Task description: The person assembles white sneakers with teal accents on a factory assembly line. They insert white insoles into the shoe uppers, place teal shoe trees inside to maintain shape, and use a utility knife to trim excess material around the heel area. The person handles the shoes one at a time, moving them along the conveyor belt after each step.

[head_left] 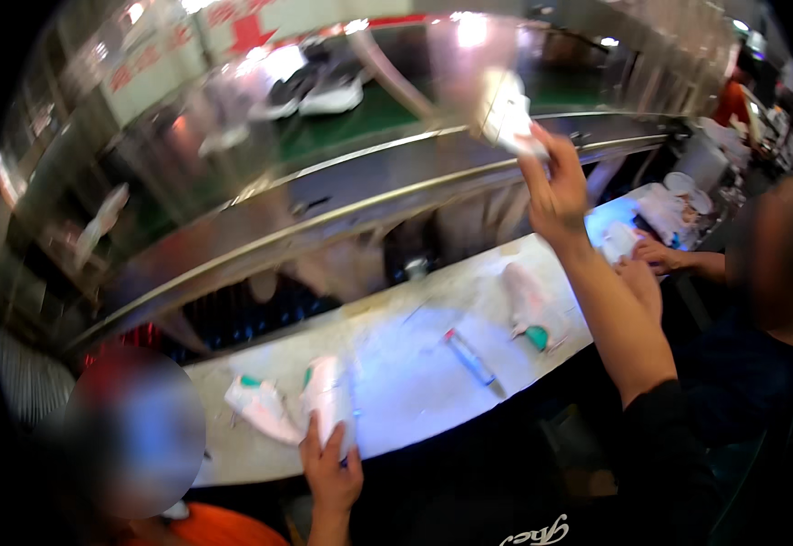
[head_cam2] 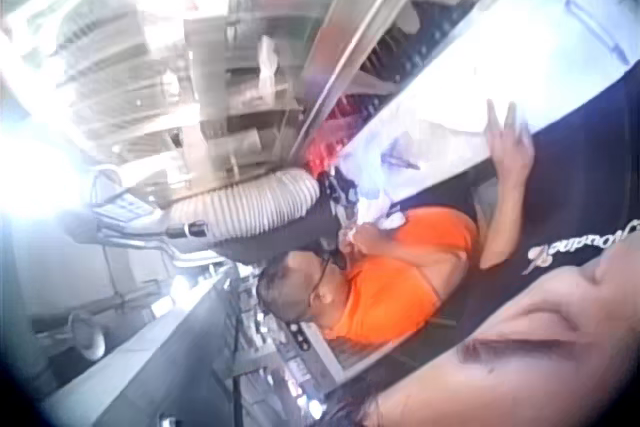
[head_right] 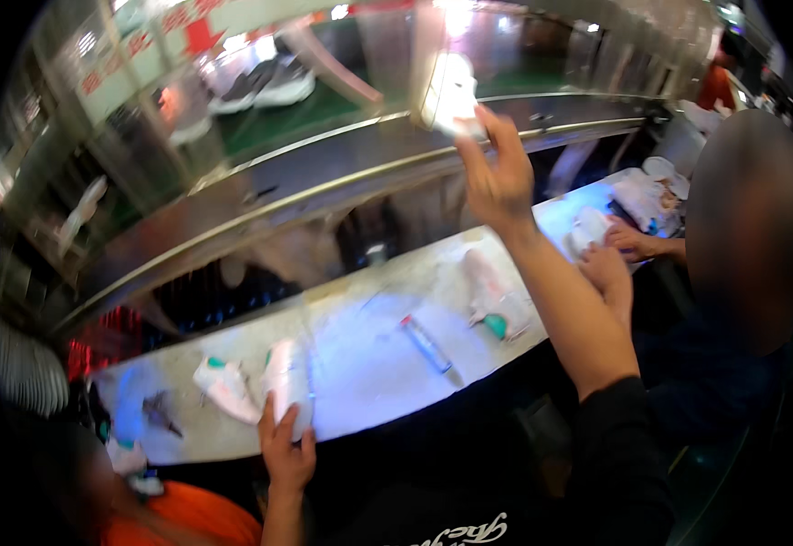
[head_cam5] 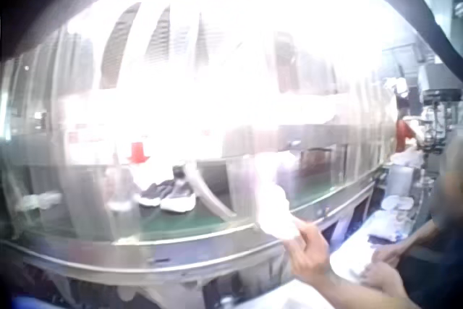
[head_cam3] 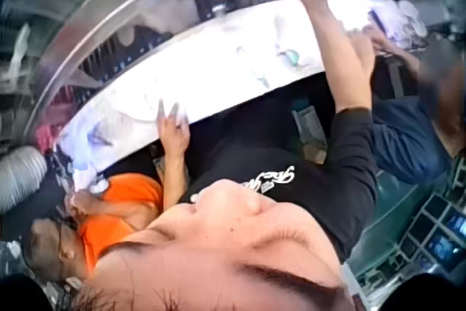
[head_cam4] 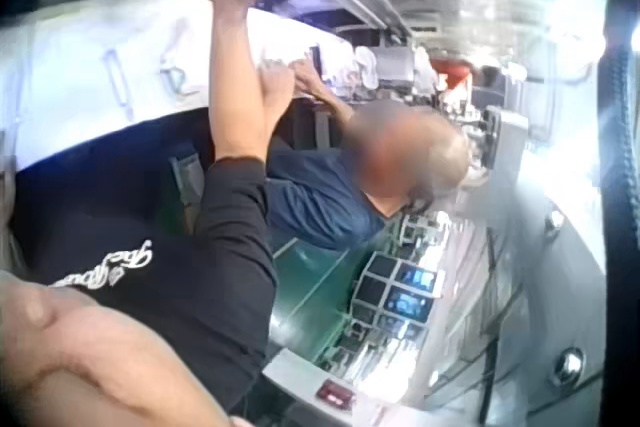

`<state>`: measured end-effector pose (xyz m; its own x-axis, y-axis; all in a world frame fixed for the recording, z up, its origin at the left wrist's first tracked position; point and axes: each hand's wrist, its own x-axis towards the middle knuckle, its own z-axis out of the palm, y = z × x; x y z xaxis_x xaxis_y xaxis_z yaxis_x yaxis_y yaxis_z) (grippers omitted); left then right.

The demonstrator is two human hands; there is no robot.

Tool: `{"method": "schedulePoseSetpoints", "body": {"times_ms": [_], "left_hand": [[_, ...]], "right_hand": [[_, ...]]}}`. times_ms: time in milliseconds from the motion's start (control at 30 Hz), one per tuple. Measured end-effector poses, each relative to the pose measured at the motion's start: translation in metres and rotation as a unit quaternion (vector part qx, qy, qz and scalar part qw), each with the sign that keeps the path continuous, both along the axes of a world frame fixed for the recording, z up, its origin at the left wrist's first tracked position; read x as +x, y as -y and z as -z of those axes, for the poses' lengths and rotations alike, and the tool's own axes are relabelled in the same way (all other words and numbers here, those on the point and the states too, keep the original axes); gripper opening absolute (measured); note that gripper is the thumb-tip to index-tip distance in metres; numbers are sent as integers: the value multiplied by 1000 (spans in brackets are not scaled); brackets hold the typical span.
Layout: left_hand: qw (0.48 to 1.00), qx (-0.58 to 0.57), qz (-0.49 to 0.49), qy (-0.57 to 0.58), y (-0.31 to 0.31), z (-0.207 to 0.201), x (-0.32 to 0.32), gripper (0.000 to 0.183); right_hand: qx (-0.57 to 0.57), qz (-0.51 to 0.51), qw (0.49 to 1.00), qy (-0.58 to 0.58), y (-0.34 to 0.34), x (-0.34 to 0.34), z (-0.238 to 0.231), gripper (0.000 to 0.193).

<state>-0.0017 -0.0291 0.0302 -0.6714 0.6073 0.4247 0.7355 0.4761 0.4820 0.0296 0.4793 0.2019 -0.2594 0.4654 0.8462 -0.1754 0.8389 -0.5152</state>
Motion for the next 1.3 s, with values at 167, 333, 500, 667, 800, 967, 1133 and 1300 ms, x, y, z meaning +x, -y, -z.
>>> {"method": "schedulePoseSetpoints", "body": {"times_ms": [167,333,500,667,800,967,1133,1300], "left_hand": [[997,45,54,20,-5,5,14,54],[997,32,69,31,2,-1,55,59],[991,57,82,-93,-16,24,76,55],[978,74,124,-150,-29,46,94,41],[983,102,76,-132,-30,53,98,46],[984,115,69,-113,-28,48,93,50],[996,78,37,31,-22,25,77,56],[998,-37,29,38,-19,-50,40,35]], "right_hand": [[134,-172,965,142,188,98,136,31],[44,-189,917,348,273,146,188,26],[44,-239,892,380,271,163,172,24],[53,-240,887,392,264,173,171,27],[53,-237,889,387,267,173,170,28],[46,-240,893,379,268,176,172,28],[-24,-244,915,319,254,169,156,35],[-22,-180,923,340,228,142,149,41]]}}
